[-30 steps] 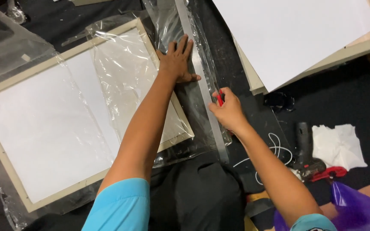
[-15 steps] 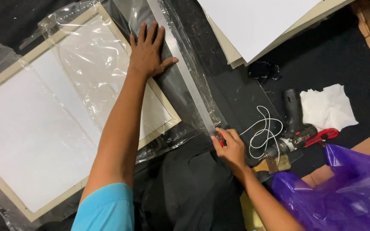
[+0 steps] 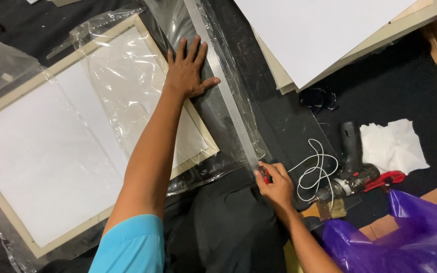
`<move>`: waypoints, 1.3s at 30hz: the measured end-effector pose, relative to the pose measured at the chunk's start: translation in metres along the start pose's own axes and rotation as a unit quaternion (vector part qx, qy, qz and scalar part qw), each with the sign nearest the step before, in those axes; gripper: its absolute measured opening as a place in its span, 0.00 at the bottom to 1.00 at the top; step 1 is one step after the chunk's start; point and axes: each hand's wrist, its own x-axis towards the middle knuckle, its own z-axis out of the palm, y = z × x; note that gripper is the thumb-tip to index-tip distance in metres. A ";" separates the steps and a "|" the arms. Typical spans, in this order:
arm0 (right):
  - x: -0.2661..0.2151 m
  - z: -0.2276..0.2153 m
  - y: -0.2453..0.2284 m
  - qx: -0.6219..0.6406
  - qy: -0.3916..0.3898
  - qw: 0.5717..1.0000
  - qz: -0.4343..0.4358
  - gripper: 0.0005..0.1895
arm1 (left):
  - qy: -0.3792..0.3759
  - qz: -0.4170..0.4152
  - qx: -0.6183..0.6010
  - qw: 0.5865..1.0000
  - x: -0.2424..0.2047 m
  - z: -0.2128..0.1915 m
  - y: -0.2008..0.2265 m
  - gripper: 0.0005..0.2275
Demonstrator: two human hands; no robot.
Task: Wrapping a white board in protective plastic film and trimming the edges using a utility knife and a metal ruler.
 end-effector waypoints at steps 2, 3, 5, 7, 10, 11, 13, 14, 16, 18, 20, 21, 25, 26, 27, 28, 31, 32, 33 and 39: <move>-0.001 0.003 0.005 -0.005 0.002 1.000 -0.006 0.15 | 0.001 -0.003 0.006 1.000 -0.001 0.002 0.000 0.48; -0.001 0.005 0.008 -0.010 0.007 1.000 -0.011 0.16 | 0.003 -0.003 0.011 1.000 0.000 0.003 0.000 0.47; -0.002 0.007 0.011 -0.023 0.005 1.000 -0.006 0.16 | -0.016 -0.009 0.014 1.000 0.002 0.003 -0.001 0.47; -0.003 0.007 0.012 -0.036 0.002 0.999 -0.001 0.16 | -0.037 -0.014 0.016 0.999 0.002 0.004 0.000 0.47; -0.001 0.004 0.007 -0.028 0.003 1.000 0.005 0.16 | -0.015 -0.014 0.009 1.000 0.003 0.002 0.002 0.46; 0.000 0.001 0.004 -0.019 -0.018 0.999 0.020 0.16 | -0.021 -0.021 0.011 0.999 0.003 0.000 0.003 0.46; 0.006 -0.004 0.002 -0.010 -0.038 0.999 0.033 0.16 | -0.026 -0.028 0.014 0.999 0.005 -0.009 0.008 0.47; 0.011 -0.006 0.003 -0.006 -0.047 0.997 0.055 0.19 | -0.050 -0.035 0.032 0.998 0.007 -0.015 0.011 0.48; 0.036 -0.014 -0.009 0.001 -0.056 0.996 0.074 0.23 | -0.072 -0.045 0.052 0.995 0.015 -0.029 0.014 0.49; 0.065 -0.030 -0.036 0.242 -0.143 0.945 0.164 0.29 | -0.095 -0.059 0.074 0.991 0.017 -0.035 0.018 0.52; 0.100 -0.031 -0.072 0.322 -0.179 0.917 0.156 0.27 | -0.097 -0.056 0.087 0.990 0.022 -0.028 0.019 0.54; 0.122 -0.030 -0.091 0.400 -0.212 0.881 0.140 0.26 | -0.094 -0.055 0.102 0.989 0.028 -0.028 0.016 0.56; 0.203 0.012 -0.134 0.400 -0.207 0.888 0.093 0.24 | -0.116 -0.049 0.118 0.985 0.043 -0.016 0.007 0.62; 0.225 0.025 -0.143 0.380 -0.182 0.903 0.088 0.23 | -0.126 -0.051 0.125 0.983 0.046 -0.019 0.006 0.64; 0.246 0.037 -0.151 0.360 -0.155 0.916 0.084 0.22 | -0.135 -0.052 0.133 0.980 0.049 -0.022 0.007 0.65; 0.267 0.049 -0.150 0.360 -0.155 0.916 0.083 0.22 | -0.134 -0.052 0.134 0.981 0.052 -0.027 0.007 0.65; 0.326 0.090 -0.144 0.217 -0.094 0.970 -0.059 0.28 | -0.147 -0.066 0.149 0.976 0.059 -0.036 0.004 0.74; 0.344 0.104 -0.139 0.141 -0.031 0.975 -0.171 0.27 | -0.142 -0.063 0.144 0.977 0.061 -0.037 0.002 0.78; 0.361 0.118 -0.131 0.059 0.030 0.959 -0.277 0.25 | -0.139 -0.058 0.137 0.979 0.062 -0.035 0.002 0.81; 0.412 0.165 -0.117 -0.005 0.077 0.955 -0.288 0.23 | -0.153 -0.044 0.175 0.972 0.074 -0.029 -0.001 0.81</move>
